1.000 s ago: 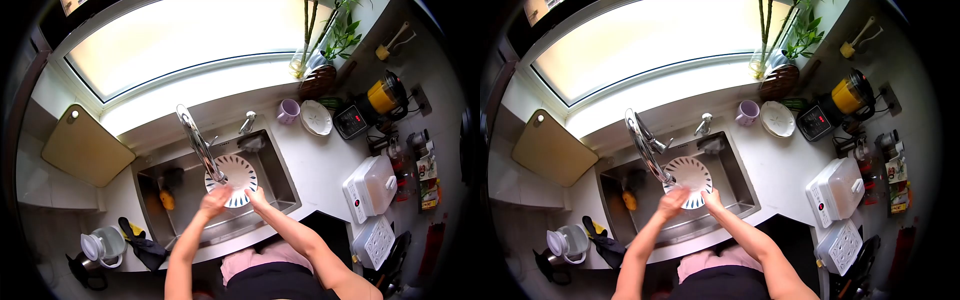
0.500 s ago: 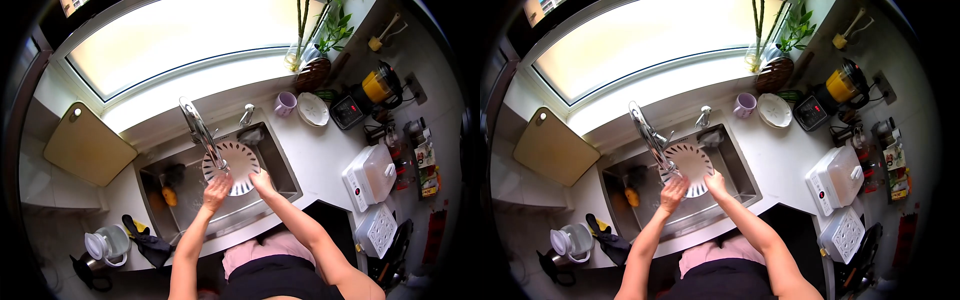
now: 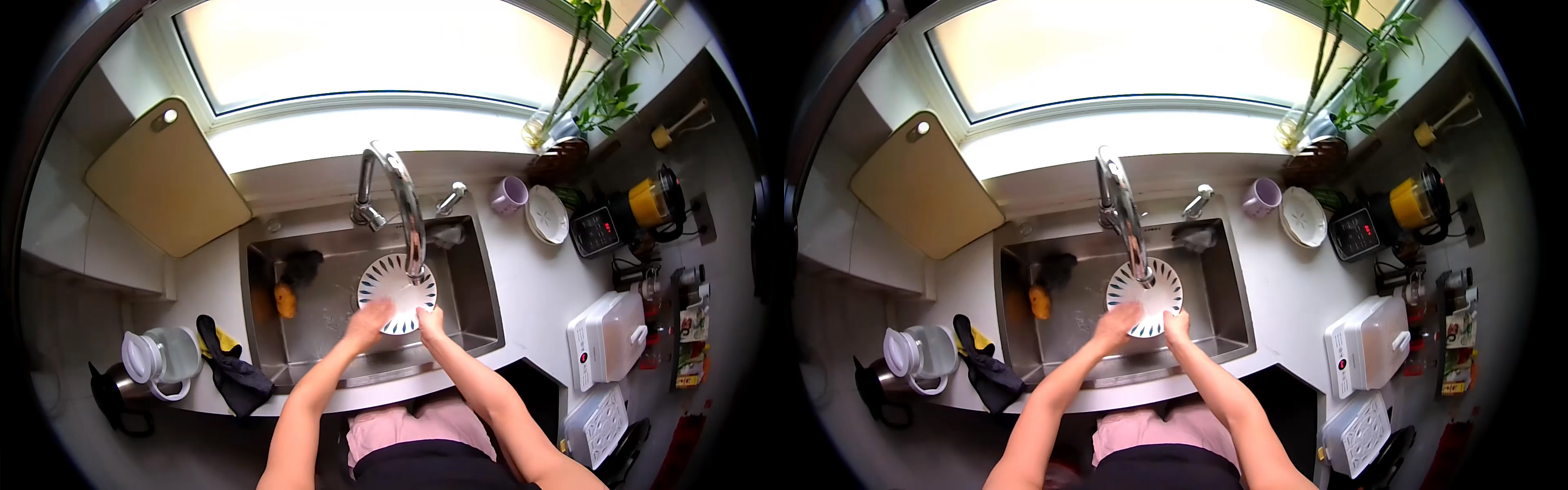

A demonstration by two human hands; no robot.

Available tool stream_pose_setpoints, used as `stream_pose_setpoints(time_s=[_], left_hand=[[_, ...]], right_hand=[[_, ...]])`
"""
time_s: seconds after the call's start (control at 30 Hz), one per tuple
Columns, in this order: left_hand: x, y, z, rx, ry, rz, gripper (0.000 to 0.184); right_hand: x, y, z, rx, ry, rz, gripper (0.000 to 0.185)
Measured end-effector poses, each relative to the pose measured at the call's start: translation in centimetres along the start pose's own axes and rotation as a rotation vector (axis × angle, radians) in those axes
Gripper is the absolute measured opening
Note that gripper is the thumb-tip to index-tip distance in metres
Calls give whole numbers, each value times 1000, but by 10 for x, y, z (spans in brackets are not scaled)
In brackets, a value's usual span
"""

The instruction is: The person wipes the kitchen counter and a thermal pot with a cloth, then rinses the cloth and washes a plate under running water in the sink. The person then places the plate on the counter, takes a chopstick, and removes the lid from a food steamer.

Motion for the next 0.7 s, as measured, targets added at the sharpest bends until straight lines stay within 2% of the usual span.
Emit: stream_pose_setpoints(time_s=[0.07,0.1,0.2,0.23,0.3,0.37,0.43,0.47,0.5,0.57,0.6,0.7], left_hand=[[1,3,-10,109,10,-23,47],[4,3,1,136,41,30,47],[-29,-1,22,227,-114,-89,40],[-32,-1,18,226,-114,-88,40],[-42,-7,6,135,-232,-277,36],[-41,-17,-19,75,-30,-267,35],[-22,-12,-33,16,48,-279,38],[-22,-9,-34,83,79,-223,42],[-29,-10,-18,77,75,-220,42],[-33,-11,15,79,-9,-107,50],[-28,-9,34,-13,-42,-90,56],[1,-9,15,-53,-72,-130,58]], right_hand=[[1,-17,2,23,-47,65,34],[1,-20,2,118,-14,201,34],[2,-31,35,67,223,407,33],[3,-25,37,67,224,408,33],[-4,-17,42,3,-276,129,33],[6,1,4,-42,-385,-155,31],[10,-15,-24,-77,-266,-166,28],[13,-8,4,7,-127,-41,25],[13,-11,11,-90,-81,21,26],[5,-2,63,-138,138,88,28],[2,-5,59,-188,266,104,37],[-1,-21,34,-99,197,45,36]])
Point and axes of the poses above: each hand's wrist, its own y-axis away from the middle knuckle, its own x-axis out of the palm, z = x × y, the point moved 9 cm from there along -y, towards the middle knuckle, and after that the axes turned 11 degrees about -x, right-handed, at the moved point
